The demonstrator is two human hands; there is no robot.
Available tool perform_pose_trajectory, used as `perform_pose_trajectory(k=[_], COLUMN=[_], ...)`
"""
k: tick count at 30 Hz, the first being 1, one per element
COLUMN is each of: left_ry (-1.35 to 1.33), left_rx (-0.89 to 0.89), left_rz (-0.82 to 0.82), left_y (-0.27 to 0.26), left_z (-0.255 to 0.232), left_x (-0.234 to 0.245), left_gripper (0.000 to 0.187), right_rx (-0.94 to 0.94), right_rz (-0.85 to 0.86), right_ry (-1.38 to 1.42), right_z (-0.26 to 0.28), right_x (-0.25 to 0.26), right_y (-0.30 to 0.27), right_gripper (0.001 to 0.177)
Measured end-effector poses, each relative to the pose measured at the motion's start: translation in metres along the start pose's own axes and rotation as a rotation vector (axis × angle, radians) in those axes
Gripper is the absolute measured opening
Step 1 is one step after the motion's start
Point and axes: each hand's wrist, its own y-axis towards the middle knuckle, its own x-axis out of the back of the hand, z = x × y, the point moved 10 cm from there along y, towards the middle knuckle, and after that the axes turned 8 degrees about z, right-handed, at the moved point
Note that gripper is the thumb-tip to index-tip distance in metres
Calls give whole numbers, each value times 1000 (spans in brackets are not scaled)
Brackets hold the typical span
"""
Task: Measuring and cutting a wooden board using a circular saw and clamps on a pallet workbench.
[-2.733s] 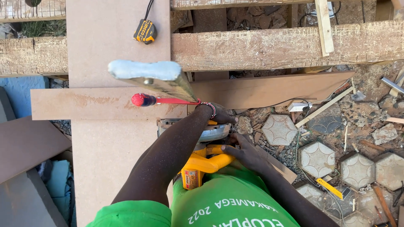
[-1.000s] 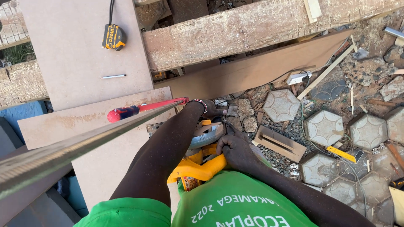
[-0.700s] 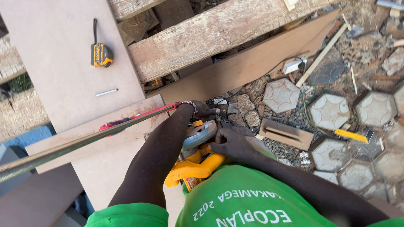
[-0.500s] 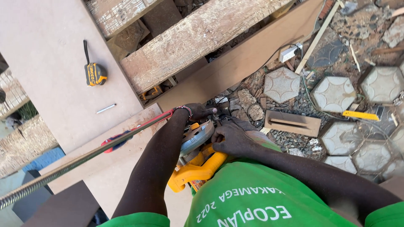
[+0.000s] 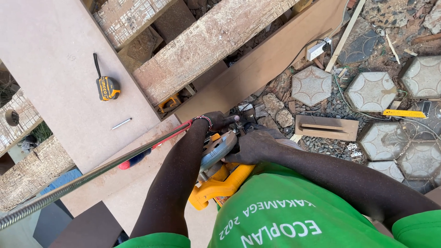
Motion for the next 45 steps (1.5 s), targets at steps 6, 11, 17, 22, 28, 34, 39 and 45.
perform_pose_trajectory(k=[6, 11, 17, 22, 28, 34, 39, 45], left_ry=[-2, 5, 2, 31, 40, 17, 15, 103], left_rx=[3, -20, -26, -24, -9, -85, -287, -379], left_rz=[0, 3, 5, -2, 7, 23, -92, -762], left_y=[-3, -11, -3, -5, -20, -40, -74, -174], left_z=[-2, -10, -8, -12, -15, -37, -60, -86], left_x=[0, 2, 0, 1, -1, -1, 2, -7], left_gripper=[96, 98, 94, 96, 99, 103, 91, 50], right_rx=[-12, -15, 11, -6, -106, 127, 134, -23], right_rz=[5, -31, -68, -121, -45, 77, -57, -75], right_ry=[-21, -14, 129, 256, 578, 937, 818, 591], right_z=[-14, -29, -78, -100, -87, -71, -64, -62], right_x=[-6, -16, -23, -28, -16, -31, -11, -12], right_y=[16, 17, 54, 65, 25, 43, 40, 9], right_gripper=[99, 81, 72, 70, 117, 120, 110, 106])
